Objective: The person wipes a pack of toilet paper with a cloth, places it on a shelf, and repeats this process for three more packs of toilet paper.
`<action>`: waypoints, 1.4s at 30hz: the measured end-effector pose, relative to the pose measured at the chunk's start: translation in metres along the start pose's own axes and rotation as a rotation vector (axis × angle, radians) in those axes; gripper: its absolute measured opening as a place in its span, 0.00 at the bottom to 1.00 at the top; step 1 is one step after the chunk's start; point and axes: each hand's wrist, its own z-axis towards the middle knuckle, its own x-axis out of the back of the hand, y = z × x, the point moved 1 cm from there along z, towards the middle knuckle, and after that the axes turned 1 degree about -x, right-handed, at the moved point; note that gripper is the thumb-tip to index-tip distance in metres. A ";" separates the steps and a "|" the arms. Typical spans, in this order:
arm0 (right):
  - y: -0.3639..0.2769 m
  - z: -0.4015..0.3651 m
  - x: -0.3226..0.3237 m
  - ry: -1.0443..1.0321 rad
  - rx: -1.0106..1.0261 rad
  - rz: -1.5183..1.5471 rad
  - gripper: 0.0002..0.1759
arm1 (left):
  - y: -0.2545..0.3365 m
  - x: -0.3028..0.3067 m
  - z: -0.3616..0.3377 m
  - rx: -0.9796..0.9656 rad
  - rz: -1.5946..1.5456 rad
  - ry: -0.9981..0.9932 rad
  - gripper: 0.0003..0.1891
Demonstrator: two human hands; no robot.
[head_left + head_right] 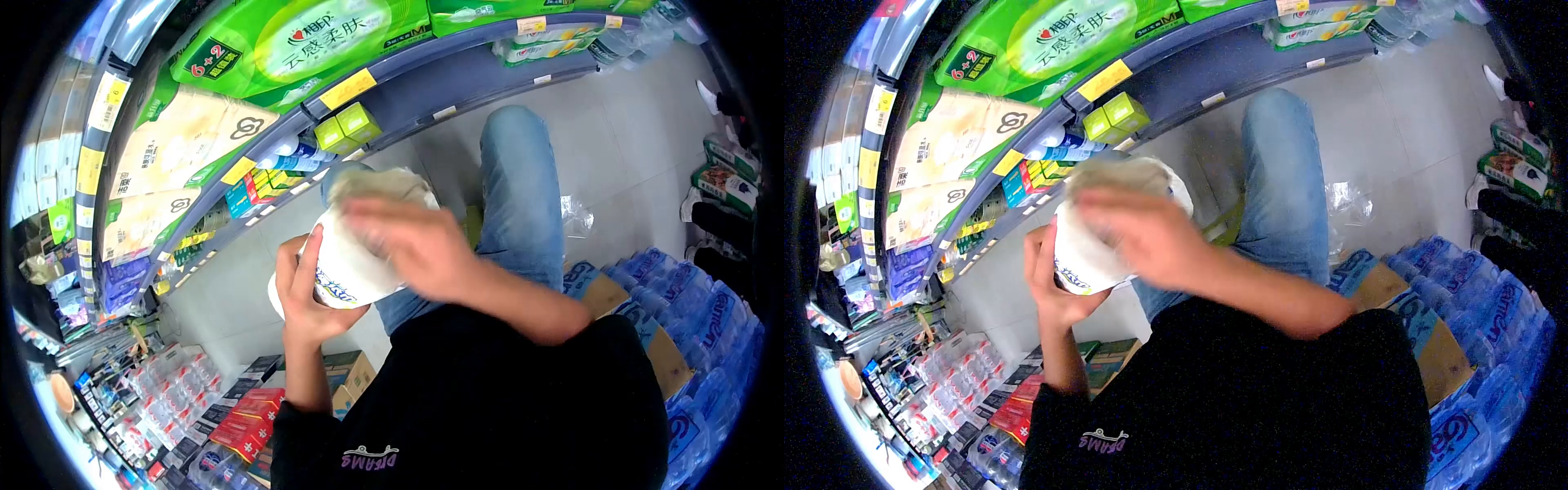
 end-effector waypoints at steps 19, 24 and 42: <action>-0.031 0.000 -0.015 -0.115 0.198 0.173 0.27 | -0.024 -0.001 -0.012 0.179 -0.268 0.003 0.40; 0.036 0.001 -0.002 0.000 -0.074 -0.029 0.25 | -0.013 0.011 -0.011 0.030 0.081 0.061 0.46; -0.019 0.016 -0.023 -0.025 0.193 -0.047 0.27 | -0.015 -0.004 0.004 0.212 -0.268 -0.015 0.47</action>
